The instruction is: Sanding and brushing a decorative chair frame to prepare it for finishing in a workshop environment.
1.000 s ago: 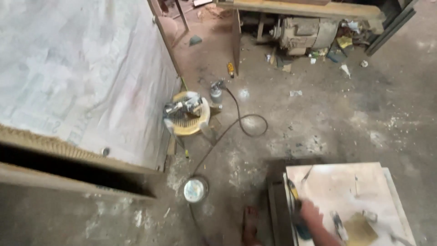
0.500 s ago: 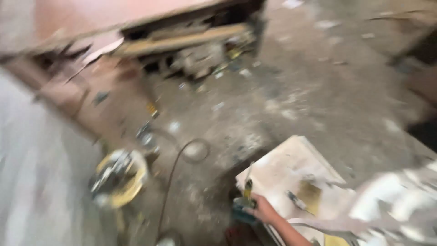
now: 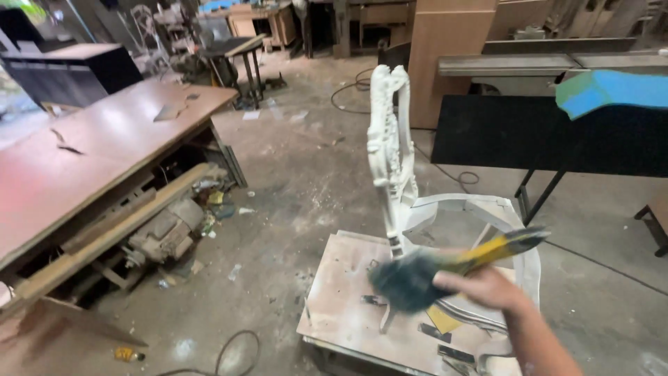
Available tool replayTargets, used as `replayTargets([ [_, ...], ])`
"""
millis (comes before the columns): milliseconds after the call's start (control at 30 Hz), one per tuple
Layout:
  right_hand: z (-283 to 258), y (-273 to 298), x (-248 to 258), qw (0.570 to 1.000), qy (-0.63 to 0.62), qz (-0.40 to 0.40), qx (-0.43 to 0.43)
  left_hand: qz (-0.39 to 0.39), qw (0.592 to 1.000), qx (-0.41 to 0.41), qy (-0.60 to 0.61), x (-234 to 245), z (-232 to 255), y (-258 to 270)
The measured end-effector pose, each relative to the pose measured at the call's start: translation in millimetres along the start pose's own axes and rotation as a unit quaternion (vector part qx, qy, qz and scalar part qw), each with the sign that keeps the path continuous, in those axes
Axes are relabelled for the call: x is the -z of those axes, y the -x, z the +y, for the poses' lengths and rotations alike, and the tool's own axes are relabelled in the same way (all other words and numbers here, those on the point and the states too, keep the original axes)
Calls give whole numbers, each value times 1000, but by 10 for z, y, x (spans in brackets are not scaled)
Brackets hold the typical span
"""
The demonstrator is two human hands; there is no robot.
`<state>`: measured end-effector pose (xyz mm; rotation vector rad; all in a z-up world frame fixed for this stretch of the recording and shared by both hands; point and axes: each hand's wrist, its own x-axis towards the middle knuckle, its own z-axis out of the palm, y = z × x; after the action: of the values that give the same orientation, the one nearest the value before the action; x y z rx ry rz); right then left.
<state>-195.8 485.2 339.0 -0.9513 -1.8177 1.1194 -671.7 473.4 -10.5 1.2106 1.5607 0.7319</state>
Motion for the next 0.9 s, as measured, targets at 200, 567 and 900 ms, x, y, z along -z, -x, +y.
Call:
replayTargets([
  [200, -214, -599, 693, 963, -24, 264, 54, 33, 998, -39, -35, -120, 2638, 337],
  [567, 48, -3109, 1857, 785, 265, 473, 300, 210, 917, -334, 58, -1173, 5483, 688],
  [900, -694, -2170, 1804, 980, -54, 169, 90, 300, 885, -313, -172, -1135, 6452, 612],
])
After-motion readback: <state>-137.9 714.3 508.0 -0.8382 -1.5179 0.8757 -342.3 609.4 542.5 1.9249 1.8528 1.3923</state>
